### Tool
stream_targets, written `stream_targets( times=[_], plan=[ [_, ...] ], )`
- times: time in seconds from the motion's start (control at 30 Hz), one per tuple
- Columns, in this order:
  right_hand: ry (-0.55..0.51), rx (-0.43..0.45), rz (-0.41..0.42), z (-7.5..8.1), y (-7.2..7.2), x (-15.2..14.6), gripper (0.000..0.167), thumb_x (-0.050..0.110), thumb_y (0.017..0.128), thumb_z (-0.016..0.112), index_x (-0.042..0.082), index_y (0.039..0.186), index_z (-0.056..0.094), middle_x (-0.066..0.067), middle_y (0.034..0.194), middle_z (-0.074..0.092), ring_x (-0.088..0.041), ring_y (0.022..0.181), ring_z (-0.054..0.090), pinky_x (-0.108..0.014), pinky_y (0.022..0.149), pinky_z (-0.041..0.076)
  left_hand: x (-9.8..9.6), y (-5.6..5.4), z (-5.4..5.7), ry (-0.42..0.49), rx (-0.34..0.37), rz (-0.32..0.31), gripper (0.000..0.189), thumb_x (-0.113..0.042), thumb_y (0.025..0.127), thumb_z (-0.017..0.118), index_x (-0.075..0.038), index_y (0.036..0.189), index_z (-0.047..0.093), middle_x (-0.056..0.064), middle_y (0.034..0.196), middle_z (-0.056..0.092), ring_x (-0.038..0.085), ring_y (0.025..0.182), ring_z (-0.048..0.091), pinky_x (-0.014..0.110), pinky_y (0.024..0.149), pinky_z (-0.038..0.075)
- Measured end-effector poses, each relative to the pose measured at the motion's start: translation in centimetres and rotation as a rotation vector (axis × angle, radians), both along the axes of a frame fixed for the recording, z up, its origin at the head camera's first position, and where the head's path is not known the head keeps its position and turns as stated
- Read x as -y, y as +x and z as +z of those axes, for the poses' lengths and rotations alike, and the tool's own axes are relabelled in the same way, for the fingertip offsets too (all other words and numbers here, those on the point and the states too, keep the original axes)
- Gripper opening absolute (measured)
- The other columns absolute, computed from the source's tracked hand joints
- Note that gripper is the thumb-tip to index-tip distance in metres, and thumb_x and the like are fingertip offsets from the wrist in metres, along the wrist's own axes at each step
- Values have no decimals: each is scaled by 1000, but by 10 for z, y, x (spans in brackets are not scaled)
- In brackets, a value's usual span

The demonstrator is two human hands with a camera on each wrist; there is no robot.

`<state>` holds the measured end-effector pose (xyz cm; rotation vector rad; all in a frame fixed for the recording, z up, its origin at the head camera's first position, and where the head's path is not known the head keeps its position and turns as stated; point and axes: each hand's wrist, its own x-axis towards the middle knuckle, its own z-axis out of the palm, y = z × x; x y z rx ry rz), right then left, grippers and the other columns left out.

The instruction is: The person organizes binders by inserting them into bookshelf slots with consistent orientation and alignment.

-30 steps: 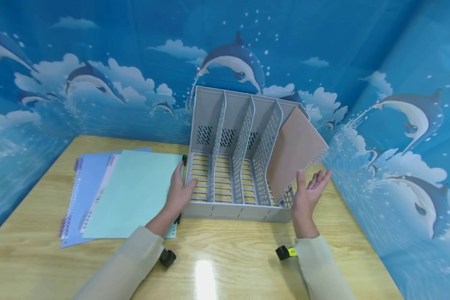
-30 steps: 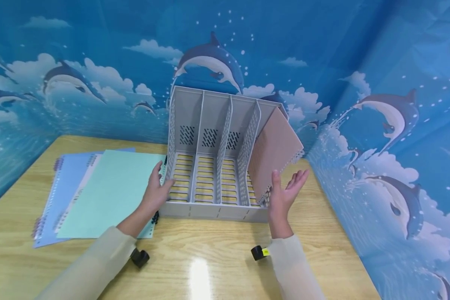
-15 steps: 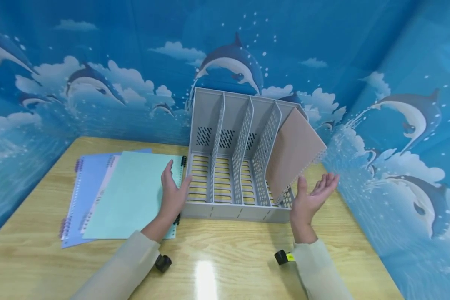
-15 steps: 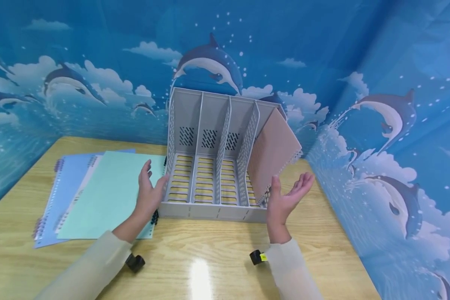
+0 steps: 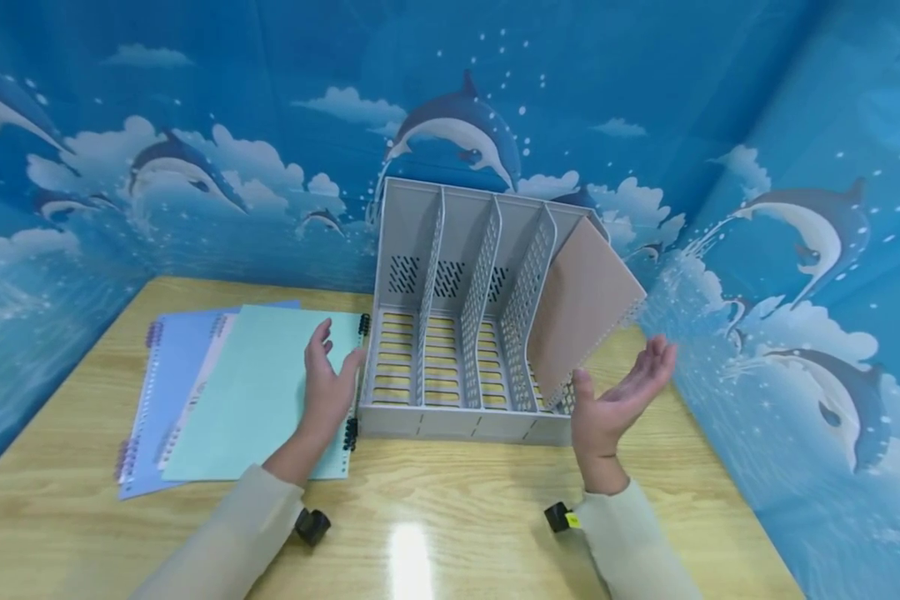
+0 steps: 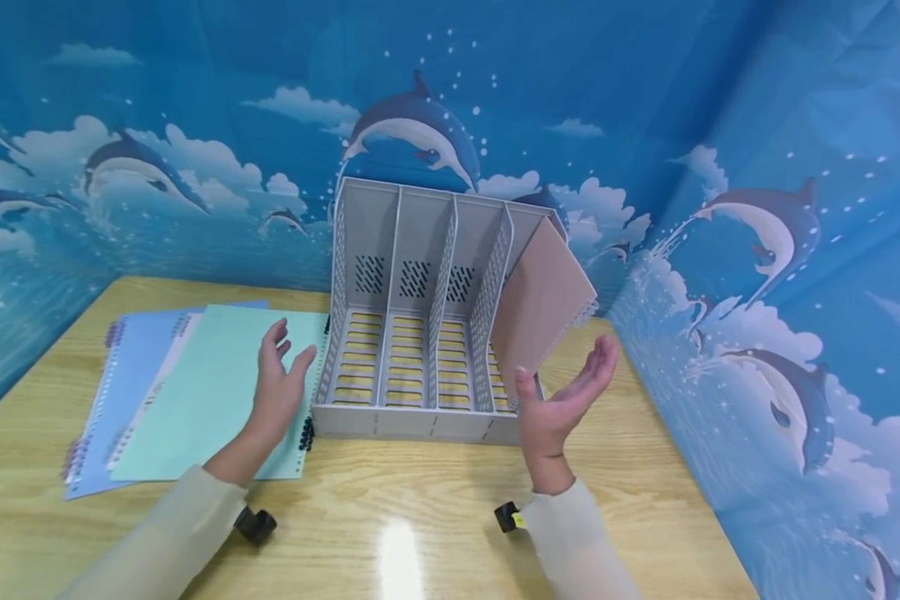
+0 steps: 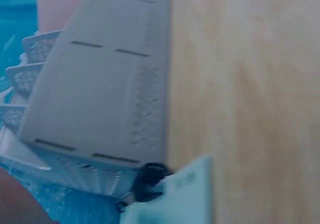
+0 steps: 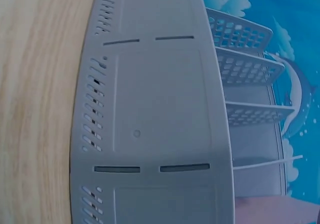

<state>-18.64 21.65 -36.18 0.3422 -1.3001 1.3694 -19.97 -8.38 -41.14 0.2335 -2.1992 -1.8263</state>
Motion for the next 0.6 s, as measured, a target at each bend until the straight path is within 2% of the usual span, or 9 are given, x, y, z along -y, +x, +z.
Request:
stream_targets(
  times=[0.1,0.23,0.37,0.6],
  plan=[
    [79,-48,7,-10,-6,0,127,48,66,87,-23,140,12,-25,144,34,-35,138,29,-51,118,15,6,-3,5,19,-6,27,65,-23,99,53,-13,154,18,14,156,20,33,143,24,50,115,26],
    [213,-73,-10,-20,-10,3,123,50,70,84,-27,136,14,-29,140,38,-37,135,34,-52,117,20,15,-4,14,62,18,22,65,-24,101,51,-14,155,16,11,157,19,31,143,24,48,115,28],
    [377,-117,-13,-24,-10,10,110,46,77,80,-27,133,19,-34,134,40,-38,131,38,-51,115,26,21,-1,22,93,50,5,66,-26,102,48,-18,156,12,10,158,18,30,144,25,48,114,29],
    [618,-220,-18,-23,-2,30,96,48,84,72,-26,131,32,-37,128,48,-37,128,45,-44,111,35,32,0,29,59,99,-29,67,-30,102,47,-22,156,9,9,158,19,30,143,26,49,114,29]
  ],
)
